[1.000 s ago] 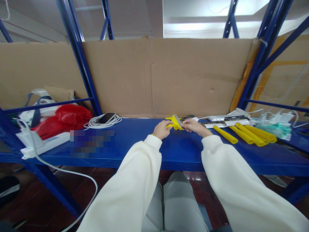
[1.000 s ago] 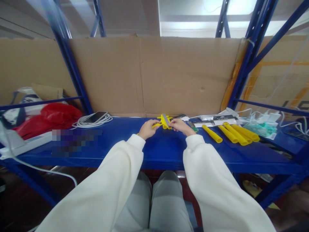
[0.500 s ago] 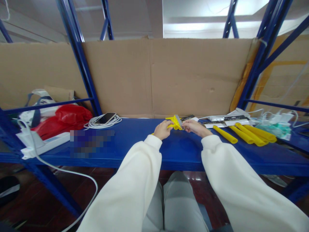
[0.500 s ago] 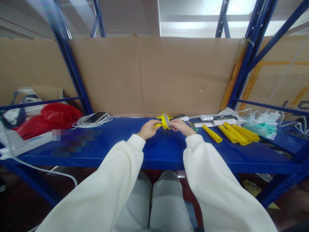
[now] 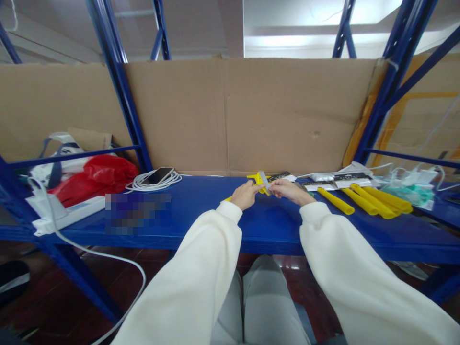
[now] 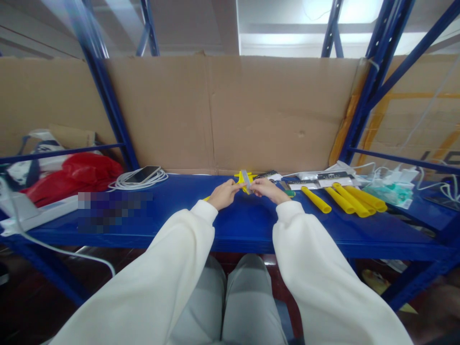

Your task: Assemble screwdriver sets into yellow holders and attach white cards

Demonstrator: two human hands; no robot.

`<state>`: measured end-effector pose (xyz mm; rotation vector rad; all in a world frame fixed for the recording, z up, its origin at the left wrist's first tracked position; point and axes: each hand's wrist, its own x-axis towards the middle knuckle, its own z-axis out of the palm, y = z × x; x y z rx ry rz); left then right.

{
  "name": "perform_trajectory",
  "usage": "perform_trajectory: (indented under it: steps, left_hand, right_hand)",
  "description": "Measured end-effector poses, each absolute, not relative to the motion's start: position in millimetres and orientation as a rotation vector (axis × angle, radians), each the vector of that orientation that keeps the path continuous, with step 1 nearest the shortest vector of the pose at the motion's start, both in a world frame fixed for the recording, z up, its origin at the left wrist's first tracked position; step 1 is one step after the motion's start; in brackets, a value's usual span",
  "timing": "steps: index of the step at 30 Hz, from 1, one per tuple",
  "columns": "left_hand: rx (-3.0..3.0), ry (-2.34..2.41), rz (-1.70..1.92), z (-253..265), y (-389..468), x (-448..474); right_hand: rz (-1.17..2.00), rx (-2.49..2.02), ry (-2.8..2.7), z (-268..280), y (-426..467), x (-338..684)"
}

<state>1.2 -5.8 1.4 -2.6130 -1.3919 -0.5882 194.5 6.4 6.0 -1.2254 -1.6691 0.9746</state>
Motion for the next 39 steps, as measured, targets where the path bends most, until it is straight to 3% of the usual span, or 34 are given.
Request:
perform_trajectory:
  steps: [39]
  left_hand:
    - [-2.579,-1.399,-0.445,4.8,-13.5,3.4]
  right_hand:
    - [1.027,-1.196,-1.726,0.5,7.9,195.3]
